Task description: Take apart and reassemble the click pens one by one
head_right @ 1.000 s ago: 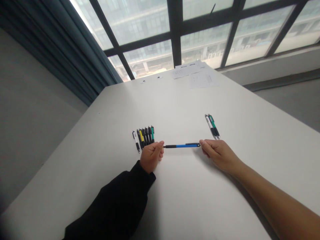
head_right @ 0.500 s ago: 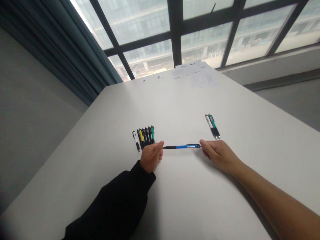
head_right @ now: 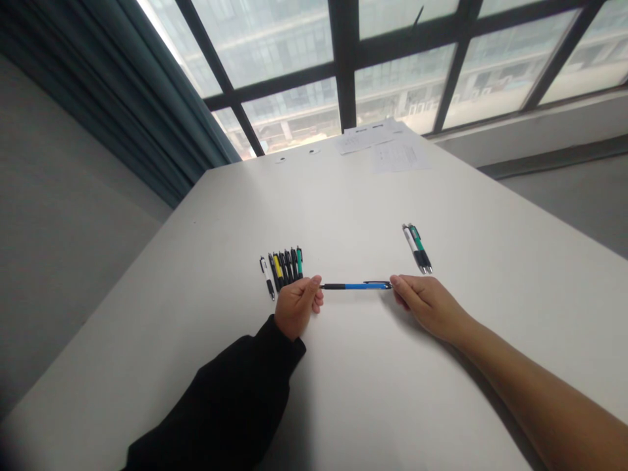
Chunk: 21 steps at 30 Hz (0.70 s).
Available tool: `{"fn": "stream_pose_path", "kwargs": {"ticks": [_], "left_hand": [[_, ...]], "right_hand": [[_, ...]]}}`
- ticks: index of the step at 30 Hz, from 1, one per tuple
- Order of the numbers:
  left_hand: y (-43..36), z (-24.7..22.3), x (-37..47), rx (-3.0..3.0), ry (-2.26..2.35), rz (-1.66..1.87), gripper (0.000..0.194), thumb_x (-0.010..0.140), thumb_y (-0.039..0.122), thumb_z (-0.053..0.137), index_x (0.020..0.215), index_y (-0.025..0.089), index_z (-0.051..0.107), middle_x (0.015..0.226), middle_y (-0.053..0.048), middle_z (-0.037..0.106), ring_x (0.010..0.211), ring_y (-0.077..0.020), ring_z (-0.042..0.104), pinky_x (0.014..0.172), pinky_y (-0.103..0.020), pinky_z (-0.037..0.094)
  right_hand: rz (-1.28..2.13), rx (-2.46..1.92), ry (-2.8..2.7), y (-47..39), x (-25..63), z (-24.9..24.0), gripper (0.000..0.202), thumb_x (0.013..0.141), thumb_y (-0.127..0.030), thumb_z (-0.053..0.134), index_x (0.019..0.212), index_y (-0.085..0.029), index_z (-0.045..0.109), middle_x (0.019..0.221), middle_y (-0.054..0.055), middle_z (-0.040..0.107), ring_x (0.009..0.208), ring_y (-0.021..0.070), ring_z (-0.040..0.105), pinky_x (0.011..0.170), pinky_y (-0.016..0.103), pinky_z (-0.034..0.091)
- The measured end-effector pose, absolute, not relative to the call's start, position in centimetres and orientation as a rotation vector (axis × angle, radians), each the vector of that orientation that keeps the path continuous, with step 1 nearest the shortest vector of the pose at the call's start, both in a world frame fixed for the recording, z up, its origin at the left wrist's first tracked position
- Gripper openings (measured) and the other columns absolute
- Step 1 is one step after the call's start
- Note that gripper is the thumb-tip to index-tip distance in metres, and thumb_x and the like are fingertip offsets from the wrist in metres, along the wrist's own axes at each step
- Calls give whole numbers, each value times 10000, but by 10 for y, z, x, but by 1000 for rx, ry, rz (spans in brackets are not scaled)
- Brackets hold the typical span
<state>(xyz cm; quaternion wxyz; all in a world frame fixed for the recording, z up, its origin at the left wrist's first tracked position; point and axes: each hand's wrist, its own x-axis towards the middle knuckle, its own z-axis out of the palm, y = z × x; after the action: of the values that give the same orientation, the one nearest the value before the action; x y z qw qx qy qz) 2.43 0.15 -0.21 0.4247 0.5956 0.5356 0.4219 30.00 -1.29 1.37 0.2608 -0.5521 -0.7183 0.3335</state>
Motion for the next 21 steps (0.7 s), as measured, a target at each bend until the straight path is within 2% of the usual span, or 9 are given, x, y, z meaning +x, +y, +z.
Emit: {"fn": "stream_pose_path", "kwargs": {"ticks": [6, 10, 16, 21], "left_hand": [[2, -3, 25, 1510, 1334, 1069, 525, 940, 590, 517, 663, 162, 644, 538, -1, 622, 437, -99, 548, 502, -235, 442], [2, -1, 26, 1539, 1338, 1079, 496, 945, 567, 522, 692, 165, 666, 565, -7, 650, 461, -109, 560, 544, -251, 458], [1, -1, 23, 1575, 1362, 1073, 439, 945, 524, 550, 712, 174, 678, 476, 34, 562, 443, -101, 503, 519, -236, 400], [2, -4, 21, 1590, 1347, 1071, 370, 940, 494, 571, 809, 177, 709, 513, 34, 593, 462, -102, 519, 521, -230, 403]], "right_hand": [[948, -1487, -1899, -13, 299, 17, 531, 1013, -557, 335, 631, -226, 500, 535, -10, 475, 495, 159, 435, 521, 305, 355], [982, -1483, -1867, -13, 300, 15, 528, 1015, -561, 346, 621, -227, 454, 545, -19, 449, 509, 154, 425, 527, 299, 361], [1013, -1472, -1841, -14, 301, 13, 509, 1020, -560, 345, 642, -231, 436, 561, -24, 451, 526, 152, 422, 536, 300, 368], [1071, -1458, -1789, -15, 299, 15, 476, 1021, -558, 349, 688, -232, 446, 556, -28, 465, 520, 152, 422, 526, 299, 361]]}}
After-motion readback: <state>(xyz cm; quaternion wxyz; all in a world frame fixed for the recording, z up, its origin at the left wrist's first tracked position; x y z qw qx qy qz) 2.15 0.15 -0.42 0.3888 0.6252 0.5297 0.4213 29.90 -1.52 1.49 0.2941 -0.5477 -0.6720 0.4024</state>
